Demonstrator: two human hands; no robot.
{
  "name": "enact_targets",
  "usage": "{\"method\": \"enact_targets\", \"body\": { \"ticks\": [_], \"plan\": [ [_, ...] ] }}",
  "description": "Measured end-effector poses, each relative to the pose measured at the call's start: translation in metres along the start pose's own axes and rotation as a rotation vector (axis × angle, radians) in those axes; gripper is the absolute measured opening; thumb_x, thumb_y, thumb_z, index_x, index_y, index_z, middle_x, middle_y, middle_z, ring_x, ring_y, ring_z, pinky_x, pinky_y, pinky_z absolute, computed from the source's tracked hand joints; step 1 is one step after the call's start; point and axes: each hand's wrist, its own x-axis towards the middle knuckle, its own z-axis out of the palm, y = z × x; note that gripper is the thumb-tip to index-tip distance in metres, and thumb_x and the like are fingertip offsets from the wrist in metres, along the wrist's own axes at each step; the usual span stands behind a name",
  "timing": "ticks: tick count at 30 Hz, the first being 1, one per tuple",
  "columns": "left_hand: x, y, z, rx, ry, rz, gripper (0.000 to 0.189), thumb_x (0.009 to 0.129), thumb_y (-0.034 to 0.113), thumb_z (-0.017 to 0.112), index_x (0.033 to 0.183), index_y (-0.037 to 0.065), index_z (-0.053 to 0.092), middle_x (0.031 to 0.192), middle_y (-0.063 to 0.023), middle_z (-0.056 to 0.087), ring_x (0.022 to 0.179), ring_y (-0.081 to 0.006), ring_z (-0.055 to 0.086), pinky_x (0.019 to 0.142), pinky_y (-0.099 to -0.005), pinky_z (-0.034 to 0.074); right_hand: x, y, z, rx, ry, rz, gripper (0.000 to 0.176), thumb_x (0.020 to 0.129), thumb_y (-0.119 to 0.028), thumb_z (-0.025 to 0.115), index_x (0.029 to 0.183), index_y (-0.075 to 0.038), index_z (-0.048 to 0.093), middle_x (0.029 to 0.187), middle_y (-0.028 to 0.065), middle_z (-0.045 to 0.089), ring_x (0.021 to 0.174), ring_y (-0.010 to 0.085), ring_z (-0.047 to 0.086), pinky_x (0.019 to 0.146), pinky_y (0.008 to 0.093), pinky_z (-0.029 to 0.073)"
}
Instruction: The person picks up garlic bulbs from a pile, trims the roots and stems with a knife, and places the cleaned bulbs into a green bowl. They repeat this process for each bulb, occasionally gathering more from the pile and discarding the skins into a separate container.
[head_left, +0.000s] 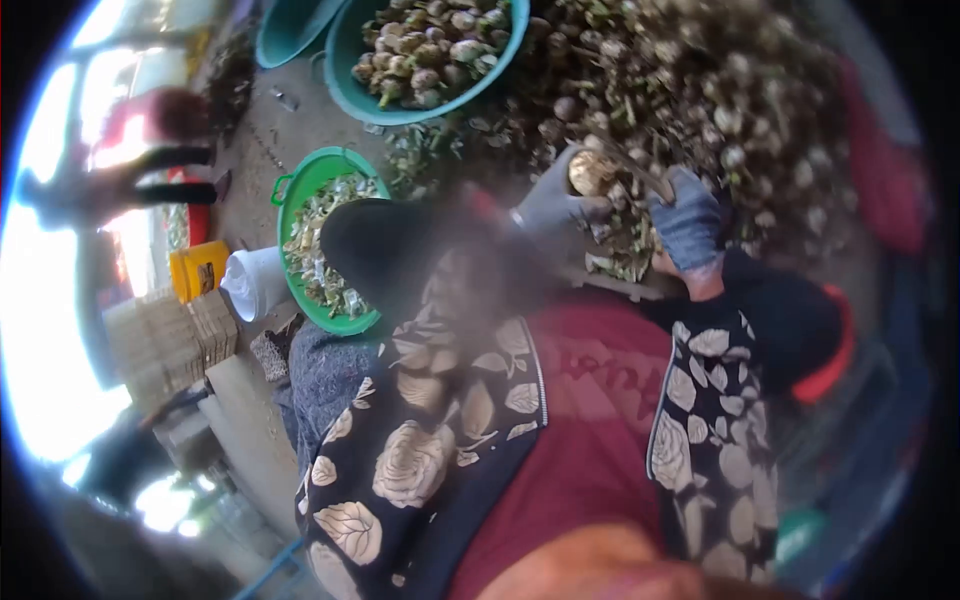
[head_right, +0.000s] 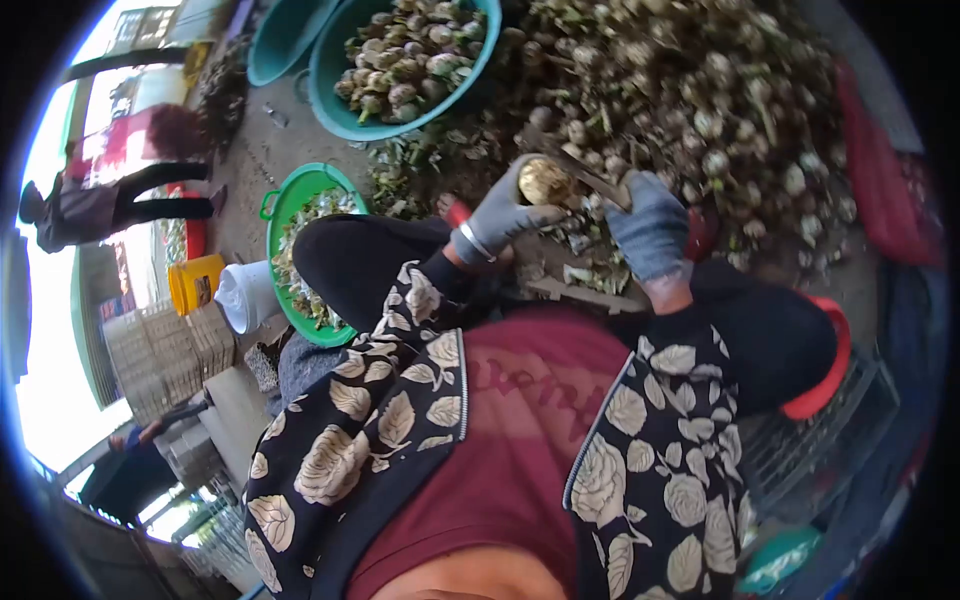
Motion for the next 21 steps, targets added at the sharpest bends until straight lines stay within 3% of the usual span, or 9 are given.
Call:
{"method": "enact_targets", "body": {
  "ticks": [2,3,9,12,14,15,17,18,21],
  "plan": [
    [-0.022,0.014,0.021,-0.079,-0.005,-0.03,0.054,0.073,0.001,0.067,0.121,0.004,0.041,0.11,-0.0074,0.055,0.103,-0.0168,0.054,0.088,-0.0317,0.045,-0.01,0.004,0.012,-0.055,0.029,-0.27,0.03,0.061,-0.016,0.069,0.087,-0.004,0.057,0.083,0.0152,0.057,0.078,0.0336,0.057,0.068,0.04,0.047],
    [-0.03,0.009,0.019,-0.055,-0.05,0.004,0.052,0.074,0.002,0.067,0.12,0.004,0.043,0.109,-0.0069,0.056,0.103,-0.0166,0.054,0.089,-0.0314,0.044,-0.014,-0.003,0.011,-0.096,-0.077,-0.27,0.034,0.06,-0.016,0.069,0.089,-0.004,0.057,0.083,0.0146,0.057,0.079,0.0322,0.058,0.067,0.0401,0.047],
    [-0.045,0.011,0.031,0.033,-0.105,0.083,0.035,0.076,0.01,0.066,0.109,0.004,0.054,0.105,-0.0043,0.059,0.1,-0.0162,0.055,0.084,-0.029,0.045,-0.034,-0.007,0.023,-0.089,0.028,-0.414,0.028,0.067,-0.015,0.063,0.092,-0.001,0.059,0.084,0.0149,0.059,0.078,0.0306,0.059,0.068,0.0386,0.048],
    [-0.043,-0.01,0.025,0.443,-0.094,0.224,0.032,0.072,0.01,0.067,0.102,0.003,0.056,0.103,-0.0046,0.06,0.091,-0.0146,0.057,0.078,-0.0274,0.047,-0.038,-0.006,0.019,-0.038,-0.004,-0.39,0.029,0.068,-0.017,0.063,0.092,-0.001,0.059,0.084,0.0153,0.059,0.078,0.0309,0.059,0.068,0.0382,0.048],
    [-0.043,-0.015,0.028,0.586,-0.036,0.204,0.033,0.069,0.009,0.068,0.099,0.002,0.057,0.099,-0.0046,0.06,0.085,-0.0129,0.057,0.074,-0.0262,0.046,-0.041,0.0,0.021,-0.057,0.053,-0.36,0.027,0.068,-0.017,0.063,0.091,-0.002,0.058,0.083,0.0149,0.058,0.076,0.031,0.059,0.069,0.0373,0.048],
    [-0.046,-0.004,0.036,0.542,0.019,0.12,0.034,0.067,0.008,0.068,0.099,0.002,0.056,0.097,-0.0043,0.06,0.083,-0.0119,0.056,0.073,-0.0257,0.046,-0.037,0.005,0.025,-0.061,0.084,-0.345,0.027,0.068,-0.017,0.063,0.09,-0.002,0.058,0.082,0.0147,0.058,0.076,0.0311,0.059,0.069,0.0368,0.048],
    [-0.054,0.023,0.06,0.526,0.085,-0.023,0.034,0.063,0.007,0.066,0.095,0.001,0.055,0.09,-0.003,0.059,0.08,-0.009,0.054,0.071,-0.0242,0.045,-0.021,0.055,0.033,-0.064,-0.095,-0.09,0.026,0.07,-0.017,0.063,0.09,-0.002,0.058,0.082,0.0141,0.059,0.076,0.0301,0.06,0.067,0.0378,0.048],
    [-0.064,0.036,0.073,0.715,-0.005,0.058,0.039,0.061,0.01,0.068,0.096,0.001,0.053,0.089,-0.0021,0.057,0.08,-0.0085,0.053,0.072,-0.0236,0.045,-0.018,0.078,0.031,-0.103,0.007,-0.094,0.023,0.072,-0.018,0.061,0.089,-0.002,0.058,0.078,0.0138,0.058,0.073,0.0294,0.06,0.066,0.0377,0.048],
    [-0.063,0.034,0.067,0.508,0.04,0.009,0.047,0.062,0.014,0.069,0.103,0.0,0.05,0.089,-0.0023,0.057,0.081,-0.0088,0.053,0.073,-0.0234,0.045,0.0,0.083,0.011,0.045,0.422,0.061,0.016,0.08,-0.019,0.053,0.076,-0.003,0.056,0.058,0.0127,0.051,0.059,0.0273,0.054,0.062,0.0368,0.046]
  ]
}}
